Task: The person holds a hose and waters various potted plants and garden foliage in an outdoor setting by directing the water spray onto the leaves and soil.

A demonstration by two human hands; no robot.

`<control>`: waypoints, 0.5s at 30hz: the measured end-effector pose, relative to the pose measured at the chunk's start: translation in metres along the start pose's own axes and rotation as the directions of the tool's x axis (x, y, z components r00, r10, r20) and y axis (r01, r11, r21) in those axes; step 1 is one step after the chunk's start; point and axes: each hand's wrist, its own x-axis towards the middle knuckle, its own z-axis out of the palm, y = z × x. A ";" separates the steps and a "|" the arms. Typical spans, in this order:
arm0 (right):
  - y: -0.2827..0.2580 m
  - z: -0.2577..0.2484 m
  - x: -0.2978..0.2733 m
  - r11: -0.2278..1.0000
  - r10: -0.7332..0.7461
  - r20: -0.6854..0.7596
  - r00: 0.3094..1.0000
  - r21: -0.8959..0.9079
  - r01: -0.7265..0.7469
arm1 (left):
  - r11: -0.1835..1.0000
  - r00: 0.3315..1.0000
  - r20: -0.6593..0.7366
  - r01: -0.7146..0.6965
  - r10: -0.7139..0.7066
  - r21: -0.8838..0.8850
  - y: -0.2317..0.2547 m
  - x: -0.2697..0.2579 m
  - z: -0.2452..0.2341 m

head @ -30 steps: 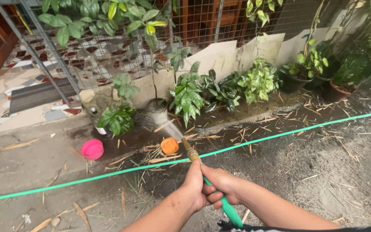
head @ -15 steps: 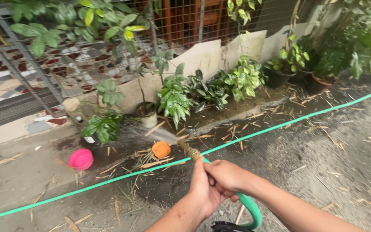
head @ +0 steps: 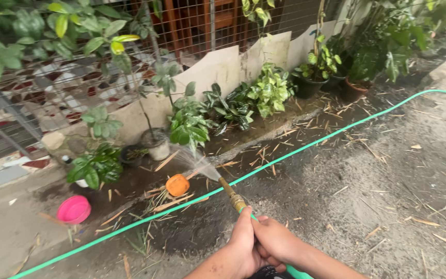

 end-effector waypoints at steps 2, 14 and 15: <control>0.004 -0.007 0.001 0.999 0.049 -0.028 0.998 0.010 -0.049 | 1.000 1.000 0.022 -0.004 0.003 0.030 0.000 0.006 0.005; 0.078 -0.083 0.062 0.983 -0.017 0.104 0.994 0.185 -0.002 | 0.935 0.992 0.052 0.091 -0.115 0.342 -0.029 0.154 0.004; 0.081 -0.094 0.067 0.980 -0.052 0.122 0.991 0.196 0.027 | 0.904 0.994 -0.013 0.106 -0.110 0.415 -0.030 0.167 0.011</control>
